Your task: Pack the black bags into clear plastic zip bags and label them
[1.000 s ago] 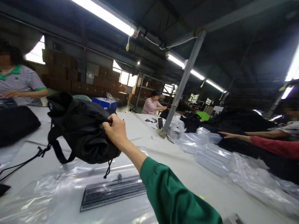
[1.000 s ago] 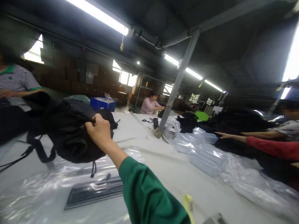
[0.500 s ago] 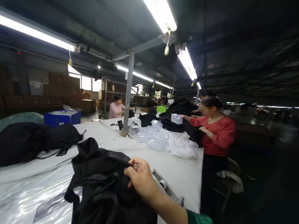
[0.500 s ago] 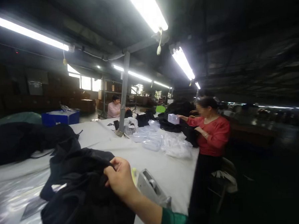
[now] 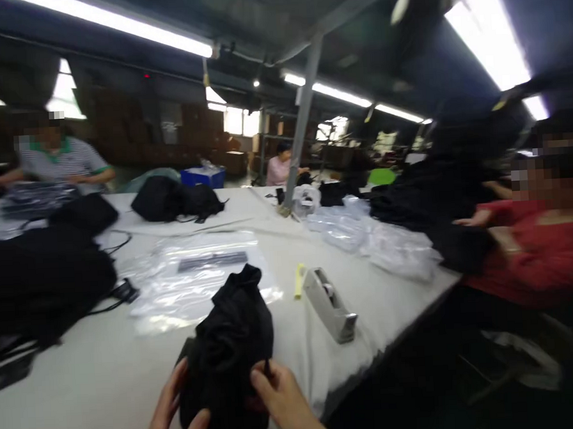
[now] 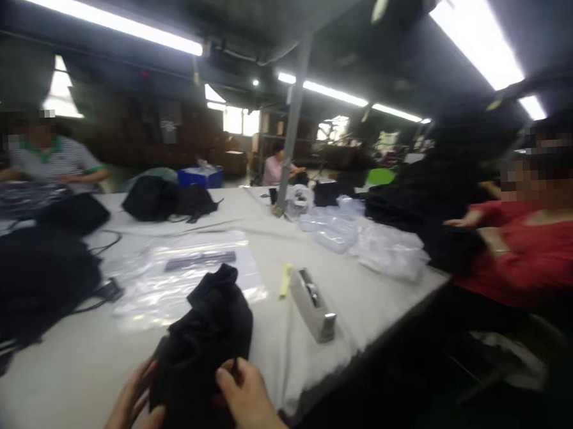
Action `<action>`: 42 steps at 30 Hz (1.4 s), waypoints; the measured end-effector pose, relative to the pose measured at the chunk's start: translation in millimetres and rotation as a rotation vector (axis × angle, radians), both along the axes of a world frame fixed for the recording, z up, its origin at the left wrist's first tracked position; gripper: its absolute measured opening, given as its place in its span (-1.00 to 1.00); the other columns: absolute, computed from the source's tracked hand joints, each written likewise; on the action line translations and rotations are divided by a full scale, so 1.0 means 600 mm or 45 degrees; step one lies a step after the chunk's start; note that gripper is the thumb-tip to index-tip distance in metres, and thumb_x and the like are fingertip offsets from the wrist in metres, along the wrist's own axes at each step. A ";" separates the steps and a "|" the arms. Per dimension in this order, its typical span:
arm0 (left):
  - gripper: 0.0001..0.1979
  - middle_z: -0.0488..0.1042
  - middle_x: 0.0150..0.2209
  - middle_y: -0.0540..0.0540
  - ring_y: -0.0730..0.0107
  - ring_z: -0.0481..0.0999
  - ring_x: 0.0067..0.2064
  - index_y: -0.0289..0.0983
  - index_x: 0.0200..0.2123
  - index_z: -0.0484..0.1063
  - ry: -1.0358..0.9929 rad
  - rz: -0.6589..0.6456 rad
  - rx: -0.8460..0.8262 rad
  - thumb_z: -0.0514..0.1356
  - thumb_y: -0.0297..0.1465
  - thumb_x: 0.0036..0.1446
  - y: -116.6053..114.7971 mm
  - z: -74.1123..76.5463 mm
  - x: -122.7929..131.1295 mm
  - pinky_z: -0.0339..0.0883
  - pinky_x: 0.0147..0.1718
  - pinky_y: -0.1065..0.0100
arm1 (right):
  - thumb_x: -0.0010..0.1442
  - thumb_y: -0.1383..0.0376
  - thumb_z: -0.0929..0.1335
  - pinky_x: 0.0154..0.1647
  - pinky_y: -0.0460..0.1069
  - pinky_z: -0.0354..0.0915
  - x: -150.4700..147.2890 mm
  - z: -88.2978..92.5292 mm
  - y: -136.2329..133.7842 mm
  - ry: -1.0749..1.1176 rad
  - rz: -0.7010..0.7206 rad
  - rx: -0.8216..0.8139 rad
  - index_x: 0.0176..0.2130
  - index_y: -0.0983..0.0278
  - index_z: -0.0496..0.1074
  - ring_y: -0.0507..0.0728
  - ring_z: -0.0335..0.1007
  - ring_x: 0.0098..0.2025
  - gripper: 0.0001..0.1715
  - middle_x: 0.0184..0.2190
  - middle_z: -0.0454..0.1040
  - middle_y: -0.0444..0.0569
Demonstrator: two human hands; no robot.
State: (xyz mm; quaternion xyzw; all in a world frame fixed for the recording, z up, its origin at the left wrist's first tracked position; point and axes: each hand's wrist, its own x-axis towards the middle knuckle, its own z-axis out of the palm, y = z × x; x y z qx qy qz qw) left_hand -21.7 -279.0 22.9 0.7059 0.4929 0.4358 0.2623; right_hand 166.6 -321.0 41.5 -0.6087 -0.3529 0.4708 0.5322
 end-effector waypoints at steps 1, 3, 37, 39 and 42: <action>-0.38 0.28 0.23 -0.12 0.08 0.35 0.18 -0.03 0.28 0.09 -0.004 0.059 -0.053 0.18 -0.20 0.18 -0.009 -0.006 -0.015 0.39 0.05 0.05 | -0.08 -0.22 0.42 -0.45 -0.01 0.40 0.020 0.012 -0.005 -0.047 0.134 0.018 -0.29 0.27 0.44 0.12 0.47 -0.50 -0.35 -0.51 0.45 -0.13; -0.27 0.18 0.29 -0.18 -0.01 0.26 0.25 -0.09 0.34 -0.05 -0.035 0.149 -0.154 0.16 -0.15 0.16 -0.017 -0.017 -0.033 0.27 0.15 -0.07 | 0.00 -0.29 0.34 -0.45 0.01 0.40 0.071 0.040 0.004 -0.149 0.214 0.050 -0.37 0.33 0.47 0.14 0.47 -0.55 -0.27 -0.57 0.46 -0.05; -0.75 0.44 -0.38 0.00 0.35 0.44 -0.30 -0.31 -0.33 0.41 -0.144 -0.153 -0.218 0.24 -0.22 0.10 0.128 0.097 -0.073 0.36 -0.27 0.38 | 0.03 0.07 0.45 -0.11 0.10 0.37 0.124 0.091 0.210 -0.966 0.603 0.627 -0.11 0.26 0.39 0.21 0.42 -0.17 -0.52 -0.20 0.47 0.01; -0.76 0.42 -0.44 0.02 0.40 0.41 -0.37 -0.31 -0.40 0.40 -0.190 -0.092 -0.190 0.24 -0.23 0.12 0.120 0.087 -0.085 0.33 -0.35 0.42 | 0.10 0.11 0.41 -0.32 0.02 0.35 0.106 0.086 0.191 -0.966 0.536 0.669 -0.37 0.24 0.35 0.12 0.35 -0.39 -0.74 -0.44 0.39 -0.10; -0.81 0.51 -0.34 -0.07 0.29 0.49 -0.26 -0.30 -0.32 0.47 -0.280 -0.199 -0.206 0.24 -0.27 0.14 0.090 0.078 -0.103 0.38 -0.22 0.36 | 0.15 0.21 0.38 -0.37 -0.01 0.32 0.112 0.079 0.113 -0.944 0.565 0.827 -0.42 0.23 0.31 0.11 0.31 -0.41 -0.81 -0.47 0.35 -0.10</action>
